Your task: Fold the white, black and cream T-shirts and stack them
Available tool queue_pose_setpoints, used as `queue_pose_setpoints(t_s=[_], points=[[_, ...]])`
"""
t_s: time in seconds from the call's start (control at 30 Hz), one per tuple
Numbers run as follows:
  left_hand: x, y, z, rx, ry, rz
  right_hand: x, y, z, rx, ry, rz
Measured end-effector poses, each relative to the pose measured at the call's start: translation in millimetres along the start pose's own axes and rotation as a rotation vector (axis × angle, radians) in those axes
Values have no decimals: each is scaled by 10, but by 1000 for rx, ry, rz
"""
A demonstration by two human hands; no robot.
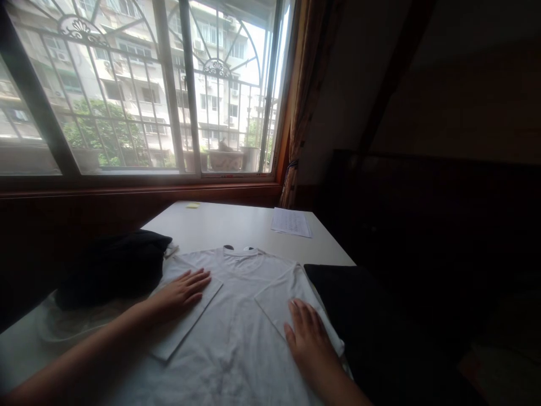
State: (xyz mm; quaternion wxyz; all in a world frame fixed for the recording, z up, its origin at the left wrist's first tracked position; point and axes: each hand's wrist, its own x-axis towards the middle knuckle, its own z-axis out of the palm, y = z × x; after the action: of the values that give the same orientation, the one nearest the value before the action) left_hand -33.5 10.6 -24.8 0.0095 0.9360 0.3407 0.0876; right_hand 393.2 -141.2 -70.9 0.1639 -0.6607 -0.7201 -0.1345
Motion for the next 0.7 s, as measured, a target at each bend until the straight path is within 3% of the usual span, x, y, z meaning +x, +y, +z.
queue_pose_setpoints(t_s=[0.43,0.7], points=[[277,-166,-78,-19,-111,-239,946,20,114,39,-167,25],[464,-336,-36,9,-105,-313,1454,92,227,73,-270,35]])
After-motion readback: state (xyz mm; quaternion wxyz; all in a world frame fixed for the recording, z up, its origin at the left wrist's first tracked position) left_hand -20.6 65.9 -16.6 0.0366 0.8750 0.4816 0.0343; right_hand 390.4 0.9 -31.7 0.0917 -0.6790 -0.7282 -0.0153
